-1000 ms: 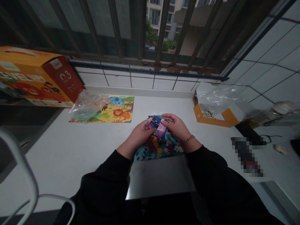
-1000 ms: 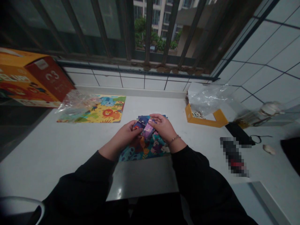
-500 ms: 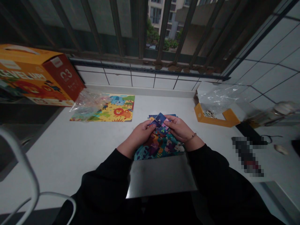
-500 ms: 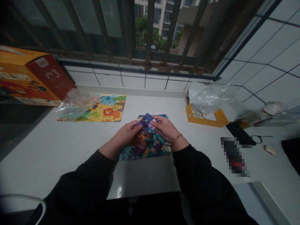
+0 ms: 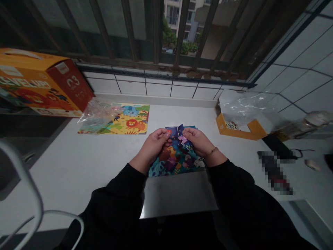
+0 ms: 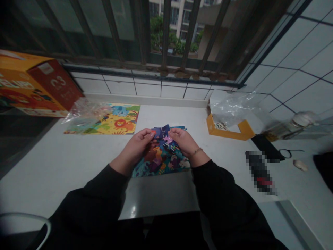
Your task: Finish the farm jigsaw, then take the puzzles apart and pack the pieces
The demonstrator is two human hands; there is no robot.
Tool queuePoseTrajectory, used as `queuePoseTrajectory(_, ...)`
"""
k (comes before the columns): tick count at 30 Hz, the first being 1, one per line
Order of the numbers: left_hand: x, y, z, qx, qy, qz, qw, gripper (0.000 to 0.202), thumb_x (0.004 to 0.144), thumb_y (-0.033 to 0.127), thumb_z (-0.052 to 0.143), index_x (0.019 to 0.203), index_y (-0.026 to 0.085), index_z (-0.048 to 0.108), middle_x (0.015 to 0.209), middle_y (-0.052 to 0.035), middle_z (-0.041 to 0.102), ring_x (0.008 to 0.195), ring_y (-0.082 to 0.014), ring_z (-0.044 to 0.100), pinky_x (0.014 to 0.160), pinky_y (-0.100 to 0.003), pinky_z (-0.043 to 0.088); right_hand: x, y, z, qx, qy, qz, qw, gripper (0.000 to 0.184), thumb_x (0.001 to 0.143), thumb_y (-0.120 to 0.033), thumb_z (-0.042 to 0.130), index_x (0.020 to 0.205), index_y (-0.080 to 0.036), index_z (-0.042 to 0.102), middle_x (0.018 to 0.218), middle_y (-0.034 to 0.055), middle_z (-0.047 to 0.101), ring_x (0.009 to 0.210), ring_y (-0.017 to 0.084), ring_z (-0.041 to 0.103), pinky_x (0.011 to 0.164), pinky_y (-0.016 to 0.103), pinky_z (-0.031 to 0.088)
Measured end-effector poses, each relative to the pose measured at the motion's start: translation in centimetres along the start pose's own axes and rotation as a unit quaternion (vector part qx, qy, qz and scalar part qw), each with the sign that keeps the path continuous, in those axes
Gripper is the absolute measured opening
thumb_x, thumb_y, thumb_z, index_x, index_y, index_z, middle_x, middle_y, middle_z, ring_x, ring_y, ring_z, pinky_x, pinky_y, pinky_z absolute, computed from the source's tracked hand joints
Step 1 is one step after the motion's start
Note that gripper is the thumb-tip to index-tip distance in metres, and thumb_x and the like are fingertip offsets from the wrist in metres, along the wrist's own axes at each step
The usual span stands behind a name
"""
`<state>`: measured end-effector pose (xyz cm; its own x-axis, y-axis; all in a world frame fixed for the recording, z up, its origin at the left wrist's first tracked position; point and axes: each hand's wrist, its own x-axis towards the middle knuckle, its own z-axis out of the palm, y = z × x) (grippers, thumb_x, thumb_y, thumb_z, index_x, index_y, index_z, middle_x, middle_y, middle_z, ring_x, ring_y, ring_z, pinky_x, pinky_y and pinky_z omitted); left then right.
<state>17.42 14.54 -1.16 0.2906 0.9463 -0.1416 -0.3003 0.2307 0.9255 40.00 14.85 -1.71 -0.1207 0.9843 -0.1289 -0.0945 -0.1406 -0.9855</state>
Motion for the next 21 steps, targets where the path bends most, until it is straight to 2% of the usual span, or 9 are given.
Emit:
queuePoseTrajectory(5,0.5,-0.6,-0.4,-0.018,0.029,-0.008,0.999,0.022,0.092,0.036,0.084,0.095,0.019,0.072,0.082,-0.0021,0.075,0.067,-0.0109,0.068,0.069,-0.022,0.055,-0.3,-0.1,0.1,0.038,-0.003,-0.014,0.999,0.049,0.076,-0.059,0.096,0.097,-0.024,0.07,0.082,-0.0028,0.069,0.071,0.014,0.056,0.07,0.03,0.047)
queuePoseTrajectory(12,-0.2,0.4,0.1,-0.044,-0.005,-0.063,0.997,0.023,0.094,0.036,0.084,0.095,0.015,0.072,0.077,-0.0033,0.073,0.064,-0.0101,0.065,0.066,-0.022,0.053,-0.9,-0.6,0.2,0.073,-0.044,-0.016,0.996,0.049,0.076,-0.061,0.096,0.099,-0.028,0.068,0.086,-0.0027,0.074,0.072,0.017,0.065,0.075,0.035,0.056)
queuePoseTrajectory(16,-0.6,0.9,0.5,-0.056,-0.003,-0.064,0.996,0.023,0.095,0.034,0.084,0.095,0.015,0.071,0.075,-0.002,0.071,0.062,-0.0093,0.063,0.064,-0.021,0.051,-1.0,-0.9,0.4,0.076,-0.04,-0.021,0.996,0.049,0.075,-0.062,0.097,0.098,-0.028,0.07,0.089,-0.0017,0.077,0.075,0.018,0.068,0.078,0.037,0.059)
queuePoseTrajectory(21,-0.5,1.0,0.6,-0.068,0.016,-0.049,0.996,0.02,0.095,0.03,0.082,0.095,0.016,0.067,0.08,-0.0016,0.072,0.063,-0.0084,0.064,0.062,-0.019,0.05,-0.6,-0.8,0.5,0.084,-0.014,-0.013,0.996,0.045,0.076,-0.057,0.098,0.095,-0.026,0.071,0.086,-0.0019,0.078,0.072,0.015,0.068,0.076,0.032,0.058)
